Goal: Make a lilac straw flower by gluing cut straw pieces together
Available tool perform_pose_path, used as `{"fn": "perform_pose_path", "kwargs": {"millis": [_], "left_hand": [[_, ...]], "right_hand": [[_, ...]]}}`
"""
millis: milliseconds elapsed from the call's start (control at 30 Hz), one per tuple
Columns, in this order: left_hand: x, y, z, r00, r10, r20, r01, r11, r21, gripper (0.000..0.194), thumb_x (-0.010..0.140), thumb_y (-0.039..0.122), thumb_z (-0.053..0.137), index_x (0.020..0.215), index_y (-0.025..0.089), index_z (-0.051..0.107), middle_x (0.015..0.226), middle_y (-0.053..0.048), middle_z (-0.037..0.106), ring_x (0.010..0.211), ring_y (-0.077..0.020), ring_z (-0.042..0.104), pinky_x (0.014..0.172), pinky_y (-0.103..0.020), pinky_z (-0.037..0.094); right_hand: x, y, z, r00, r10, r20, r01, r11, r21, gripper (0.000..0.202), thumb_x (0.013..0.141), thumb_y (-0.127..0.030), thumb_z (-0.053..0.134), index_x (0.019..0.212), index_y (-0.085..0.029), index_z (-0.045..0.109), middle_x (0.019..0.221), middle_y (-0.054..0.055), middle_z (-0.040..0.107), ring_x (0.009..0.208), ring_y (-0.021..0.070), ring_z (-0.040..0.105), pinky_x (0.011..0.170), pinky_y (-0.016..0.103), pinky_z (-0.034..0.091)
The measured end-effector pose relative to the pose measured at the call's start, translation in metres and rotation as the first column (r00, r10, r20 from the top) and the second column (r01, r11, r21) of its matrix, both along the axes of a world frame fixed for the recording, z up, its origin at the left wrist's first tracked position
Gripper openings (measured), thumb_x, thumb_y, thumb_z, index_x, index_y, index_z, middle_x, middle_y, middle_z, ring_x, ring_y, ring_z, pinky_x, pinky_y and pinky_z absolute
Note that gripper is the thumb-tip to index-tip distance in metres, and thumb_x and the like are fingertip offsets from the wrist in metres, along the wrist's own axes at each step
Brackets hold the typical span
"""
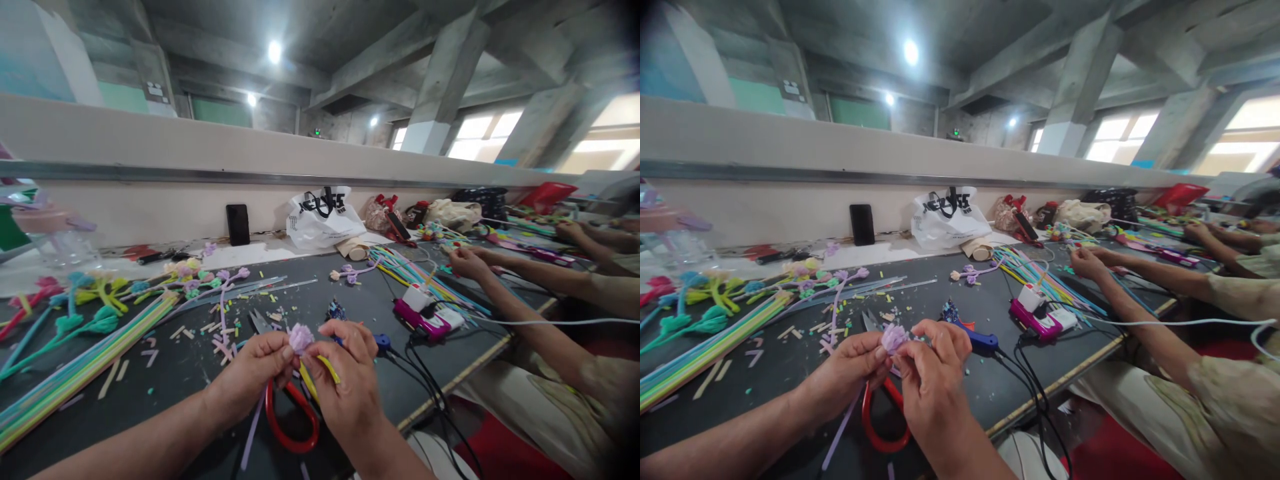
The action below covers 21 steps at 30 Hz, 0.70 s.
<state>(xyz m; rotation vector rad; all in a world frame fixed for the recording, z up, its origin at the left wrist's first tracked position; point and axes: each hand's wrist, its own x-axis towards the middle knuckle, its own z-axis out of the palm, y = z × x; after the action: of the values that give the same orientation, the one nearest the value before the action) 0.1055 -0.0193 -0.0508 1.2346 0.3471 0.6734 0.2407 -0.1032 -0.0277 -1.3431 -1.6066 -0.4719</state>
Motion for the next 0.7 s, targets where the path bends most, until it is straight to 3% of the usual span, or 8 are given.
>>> {"fn": "perform_pose_path", "kwargs": {"millis": [300, 500, 700], "left_hand": [[0.002, -0.007, 0.001, 0.999, 0.021, 0.043, -0.019, 0.998, -0.066, 0.024, 0.077, 0.032, 0.059, 0.065, 0.012, 0.057, 0.050, 0.003, 0.044, 0.046, -0.0054, 0.033, 0.046, -0.020, 0.022], [0.000, -0.002, 0.003, 0.990, -0.086, 0.114, 0.100, 0.987, -0.123, 0.023, 0.077, 0.030, 0.059, 0.064, 0.011, 0.059, 0.051, 0.002, 0.044, 0.044, -0.0055, 0.035, 0.045, -0.020, 0.023], [-0.002, 0.002, 0.002, 0.984, -0.146, 0.100, 0.159, 0.977, -0.143, 0.021, 0.075, 0.030, 0.061, 0.066, 0.011, 0.063, 0.049, 0.002, 0.044, 0.045, -0.0062, 0.037, 0.047, -0.021, 0.023]], "right_hand": [[-0.007, 0.001, 0.000, 0.999, -0.031, -0.009, 0.031, 0.998, 0.063, 0.012, 0.080, -0.013, 0.050, 0.073, -0.020, 0.057, 0.084, 0.003, 0.052, 0.083, 0.0176, 0.048, 0.083, 0.039, 0.034], [0.002, -0.003, 0.003, 0.995, 0.020, -0.095, -0.018, 1.000, 0.024, 0.010, 0.081, -0.016, 0.049, 0.085, -0.020, 0.057, 0.097, 0.006, 0.050, 0.093, 0.0203, 0.048, 0.083, 0.039, 0.037], [0.007, -0.006, 0.011, 0.994, 0.050, -0.095, -0.044, 0.997, 0.068, 0.012, 0.081, -0.010, 0.048, 0.082, -0.019, 0.056, 0.091, 0.005, 0.050, 0.089, 0.0190, 0.049, 0.081, 0.038, 0.038]]}}
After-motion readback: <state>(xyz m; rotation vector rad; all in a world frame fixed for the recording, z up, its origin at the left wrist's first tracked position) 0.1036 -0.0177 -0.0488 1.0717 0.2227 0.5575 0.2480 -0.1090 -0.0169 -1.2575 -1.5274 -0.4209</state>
